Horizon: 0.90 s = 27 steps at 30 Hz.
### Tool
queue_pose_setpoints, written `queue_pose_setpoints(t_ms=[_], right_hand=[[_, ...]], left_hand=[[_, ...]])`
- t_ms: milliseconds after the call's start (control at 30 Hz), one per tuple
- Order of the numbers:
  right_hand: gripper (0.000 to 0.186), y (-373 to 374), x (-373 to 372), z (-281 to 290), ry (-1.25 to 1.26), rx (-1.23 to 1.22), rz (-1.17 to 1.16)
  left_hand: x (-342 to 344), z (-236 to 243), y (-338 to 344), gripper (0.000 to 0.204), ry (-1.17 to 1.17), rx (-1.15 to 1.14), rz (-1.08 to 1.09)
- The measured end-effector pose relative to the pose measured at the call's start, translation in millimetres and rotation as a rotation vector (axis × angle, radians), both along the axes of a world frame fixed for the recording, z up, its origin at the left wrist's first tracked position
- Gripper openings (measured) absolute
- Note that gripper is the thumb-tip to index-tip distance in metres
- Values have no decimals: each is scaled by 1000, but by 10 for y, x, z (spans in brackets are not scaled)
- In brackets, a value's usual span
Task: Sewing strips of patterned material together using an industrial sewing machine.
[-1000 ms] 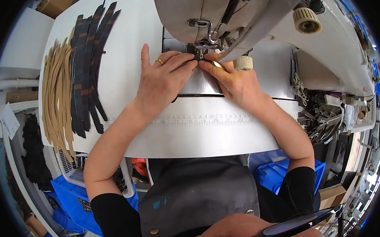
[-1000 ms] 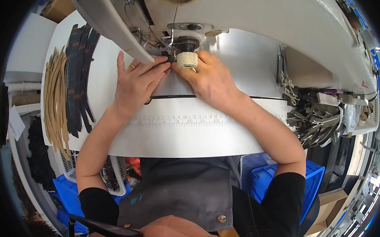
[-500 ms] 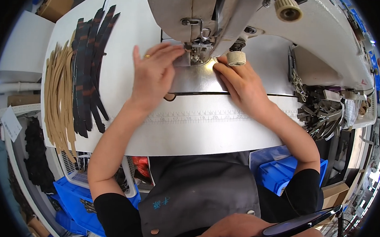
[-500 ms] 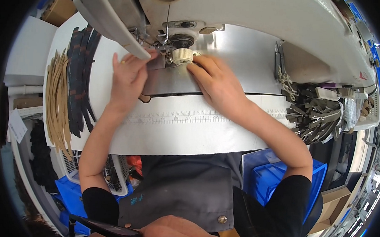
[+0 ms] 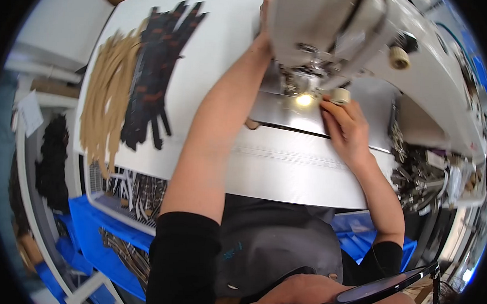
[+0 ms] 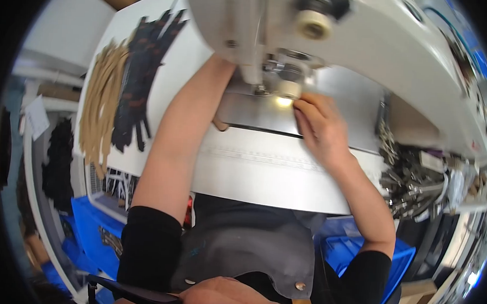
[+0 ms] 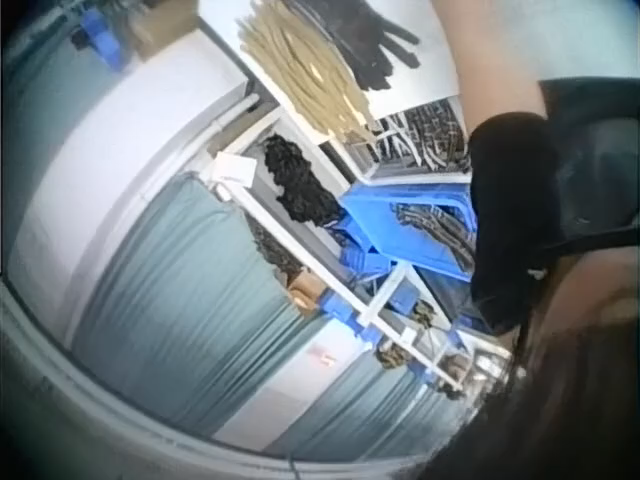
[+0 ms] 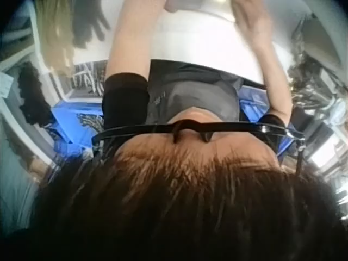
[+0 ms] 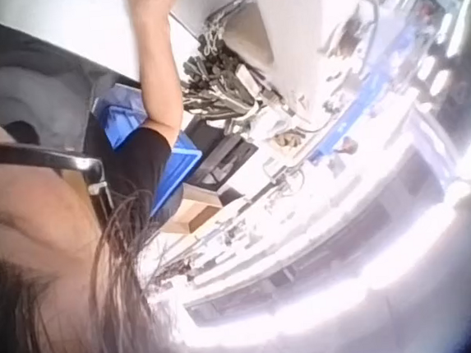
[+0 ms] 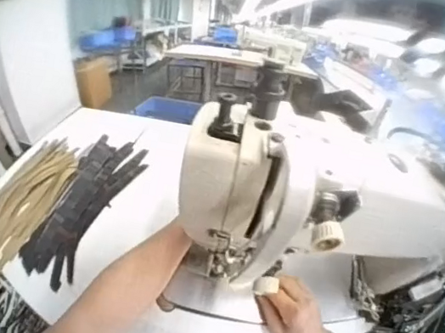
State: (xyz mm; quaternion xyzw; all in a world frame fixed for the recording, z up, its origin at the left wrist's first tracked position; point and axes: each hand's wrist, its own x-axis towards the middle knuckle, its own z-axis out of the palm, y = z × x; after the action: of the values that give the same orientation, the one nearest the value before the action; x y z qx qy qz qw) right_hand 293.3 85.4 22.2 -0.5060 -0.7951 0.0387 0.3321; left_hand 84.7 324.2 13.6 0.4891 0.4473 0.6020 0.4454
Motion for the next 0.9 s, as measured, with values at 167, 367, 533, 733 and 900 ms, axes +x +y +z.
queue_pose_setpoints(t_ms=[167,367,533,733,900], right_hand=[[26,-10,18,-24,-22,55,83],[77,-386,-888,84,77,-15,319],[57,-179,-1138,-48,-280,-12,460],[56,-391,-701,-56,-325,-21,157],[64,-370,-594,-69,-274,-60,110]], left_hand=[[-427,386,-665,20,-627,-42,-20],[-1084,267,-2932,34,-724,-641,-182],[-1190,495,-3693,46,143,-369,-1256],[-2367,1176,-2283,19,544,-359,-648],[-3289,355,-908,23,1592,25,181]])
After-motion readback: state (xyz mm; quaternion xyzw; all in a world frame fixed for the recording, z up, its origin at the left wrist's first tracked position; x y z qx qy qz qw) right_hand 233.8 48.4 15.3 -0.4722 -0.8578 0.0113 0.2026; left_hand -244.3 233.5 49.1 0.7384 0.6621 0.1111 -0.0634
